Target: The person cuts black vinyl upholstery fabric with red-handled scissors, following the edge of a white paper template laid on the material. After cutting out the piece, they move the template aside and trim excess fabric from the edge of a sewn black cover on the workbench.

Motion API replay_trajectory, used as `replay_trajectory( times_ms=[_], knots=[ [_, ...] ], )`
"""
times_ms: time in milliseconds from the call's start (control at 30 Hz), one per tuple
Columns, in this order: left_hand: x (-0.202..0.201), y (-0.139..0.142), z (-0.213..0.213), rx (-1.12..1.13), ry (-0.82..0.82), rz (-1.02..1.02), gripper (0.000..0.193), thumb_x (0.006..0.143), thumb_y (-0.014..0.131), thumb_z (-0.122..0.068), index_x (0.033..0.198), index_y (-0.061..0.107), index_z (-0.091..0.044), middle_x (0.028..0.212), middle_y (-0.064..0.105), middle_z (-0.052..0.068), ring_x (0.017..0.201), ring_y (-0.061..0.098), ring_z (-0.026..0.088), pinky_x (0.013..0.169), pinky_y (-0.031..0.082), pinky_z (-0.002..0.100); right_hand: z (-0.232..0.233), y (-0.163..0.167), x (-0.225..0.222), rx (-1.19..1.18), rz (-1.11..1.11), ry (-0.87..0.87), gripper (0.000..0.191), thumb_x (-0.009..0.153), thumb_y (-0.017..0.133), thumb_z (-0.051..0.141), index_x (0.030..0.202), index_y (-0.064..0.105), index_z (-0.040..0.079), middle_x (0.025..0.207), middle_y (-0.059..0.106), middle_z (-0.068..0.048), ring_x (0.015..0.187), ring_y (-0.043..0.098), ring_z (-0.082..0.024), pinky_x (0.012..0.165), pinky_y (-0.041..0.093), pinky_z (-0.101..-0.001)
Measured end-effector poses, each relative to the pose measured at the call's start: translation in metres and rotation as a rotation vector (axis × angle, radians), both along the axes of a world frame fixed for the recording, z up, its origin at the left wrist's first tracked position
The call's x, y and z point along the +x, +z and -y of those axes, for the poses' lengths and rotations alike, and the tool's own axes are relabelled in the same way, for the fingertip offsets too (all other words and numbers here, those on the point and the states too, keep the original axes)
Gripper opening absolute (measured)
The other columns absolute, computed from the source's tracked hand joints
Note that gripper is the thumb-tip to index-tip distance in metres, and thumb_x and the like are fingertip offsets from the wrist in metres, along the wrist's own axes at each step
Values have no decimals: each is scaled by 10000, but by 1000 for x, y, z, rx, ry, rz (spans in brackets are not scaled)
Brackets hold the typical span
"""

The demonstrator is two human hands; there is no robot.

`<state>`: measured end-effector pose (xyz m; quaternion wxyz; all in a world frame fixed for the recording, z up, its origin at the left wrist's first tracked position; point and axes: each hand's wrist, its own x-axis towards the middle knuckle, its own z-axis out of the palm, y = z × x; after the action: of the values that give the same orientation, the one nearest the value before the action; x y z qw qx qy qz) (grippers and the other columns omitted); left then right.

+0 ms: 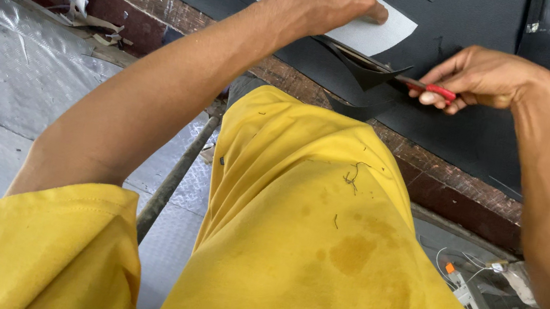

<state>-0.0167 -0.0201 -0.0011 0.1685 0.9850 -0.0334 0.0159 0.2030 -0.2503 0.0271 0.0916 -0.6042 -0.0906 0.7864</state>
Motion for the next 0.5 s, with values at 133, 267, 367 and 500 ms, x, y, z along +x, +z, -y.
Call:
replay_trajectory(
  times_ms=[133, 267, 367, 500],
  knots=[
    [1, 3, -2, -14, -3, -27, 342, 898, 702, -112, 1150, 819, -311, 1127, 706, 118, 952, 721, 294, 795, 600, 382, -10, -2, -1, 7, -36, -5, 332, 826, 780, 58, 1139, 771, -54, 864, 768, -119, 652, 668, -128, 561, 543, -261],
    [-4, 3, -1, 23, 22, 52, 343, 870, 710, -136, 1126, 818, -338, 1113, 709, 65, 981, 725, 254, 833, 607, 358, -15, -2, -7, 12, -72, -11, 338, 815, 766, 50, 1139, 766, -49, 870, 773, -130, 664, 688, -138, 564, 561, -272],
    [-6, 2, 4, 1, 34, 6, 357, 870, 715, -104, 1119, 822, -335, 1111, 709, 75, 975, 720, 251, 811, 604, 341, -15, 0, -13, 13, 5, 32, 334, 828, 771, 50, 1149, 769, -44, 884, 775, -139, 675, 683, -138, 577, 556, -270],
    [-11, 0, 2, -6, 14, -10, 341, 869, 726, -109, 1124, 827, -312, 1119, 712, 90, 947, 723, 259, 778, 605, 343, -21, 1, -20, 12, -2, 16, 326, 834, 769, 50, 1147, 766, -42, 900, 775, -132, 676, 683, -132, 582, 555, -262]
  ],
)
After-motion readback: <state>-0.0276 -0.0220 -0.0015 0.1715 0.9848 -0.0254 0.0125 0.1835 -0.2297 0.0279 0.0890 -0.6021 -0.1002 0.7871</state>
